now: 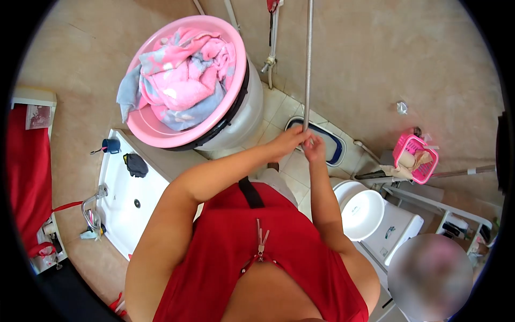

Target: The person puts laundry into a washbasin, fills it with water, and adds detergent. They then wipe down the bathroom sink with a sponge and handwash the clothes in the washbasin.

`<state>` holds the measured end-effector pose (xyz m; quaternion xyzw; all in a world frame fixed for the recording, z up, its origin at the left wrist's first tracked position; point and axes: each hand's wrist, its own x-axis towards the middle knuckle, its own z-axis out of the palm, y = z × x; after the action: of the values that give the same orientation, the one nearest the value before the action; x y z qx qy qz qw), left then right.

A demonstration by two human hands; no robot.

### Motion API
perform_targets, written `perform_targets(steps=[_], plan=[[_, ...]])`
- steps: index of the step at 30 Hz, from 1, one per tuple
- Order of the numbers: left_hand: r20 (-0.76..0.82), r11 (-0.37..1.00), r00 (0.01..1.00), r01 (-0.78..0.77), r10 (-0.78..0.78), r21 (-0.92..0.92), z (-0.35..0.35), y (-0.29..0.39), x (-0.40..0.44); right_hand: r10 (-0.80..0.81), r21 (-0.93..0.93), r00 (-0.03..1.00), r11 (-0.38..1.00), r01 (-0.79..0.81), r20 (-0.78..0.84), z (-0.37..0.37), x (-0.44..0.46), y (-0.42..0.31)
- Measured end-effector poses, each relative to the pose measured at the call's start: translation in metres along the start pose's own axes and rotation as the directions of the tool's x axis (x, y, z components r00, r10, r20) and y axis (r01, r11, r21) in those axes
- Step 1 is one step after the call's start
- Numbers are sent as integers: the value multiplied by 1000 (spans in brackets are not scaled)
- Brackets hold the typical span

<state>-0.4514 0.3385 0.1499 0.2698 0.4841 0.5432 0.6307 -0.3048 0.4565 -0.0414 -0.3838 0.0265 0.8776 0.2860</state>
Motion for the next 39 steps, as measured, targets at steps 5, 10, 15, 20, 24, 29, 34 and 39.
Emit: perform_targets(steps=[5, 10, 15, 20, 24, 29, 34, 39], plan=[[7, 983, 993, 120, -120, -141, -1, 50, -70, -158, 167, 862, 949, 266, -481, -40, 22, -69], [-156, 995, 982, 97, -102, -40, -38, 79, -126, -66, 209, 906, 964, 166, -419, -119, 44, -148], [-329, 993, 943, 73, -39, 91, -61, 112, -170, -215, 254, 856, 896, 364, -470, -128, 18, -212], [-351, 968, 934, 140, -60, 209, -70, 112, -173, -580, -140, 620, 780, 610, -528, -84, -44, -232], [-296, 948, 955, 101, -7, 301, -76, 88, -142, -697, -369, 567, 716, 593, -440, -39, -83, -251], [-274, 813, 962, 156, 5, 561, -78, 114, -100, -676, -612, 729, 621, 489, -104, 41, -120, -231], [-304, 900, 901, -174, 310, 400, -102, 204, -43, -584, -720, 759, 392, 573, 287, 142, -157, -183], [-476, 851, 706, -414, 524, 323, -135, 315, 27, -483, -764, 735, 186, 617, 476, 234, -176, -146]])
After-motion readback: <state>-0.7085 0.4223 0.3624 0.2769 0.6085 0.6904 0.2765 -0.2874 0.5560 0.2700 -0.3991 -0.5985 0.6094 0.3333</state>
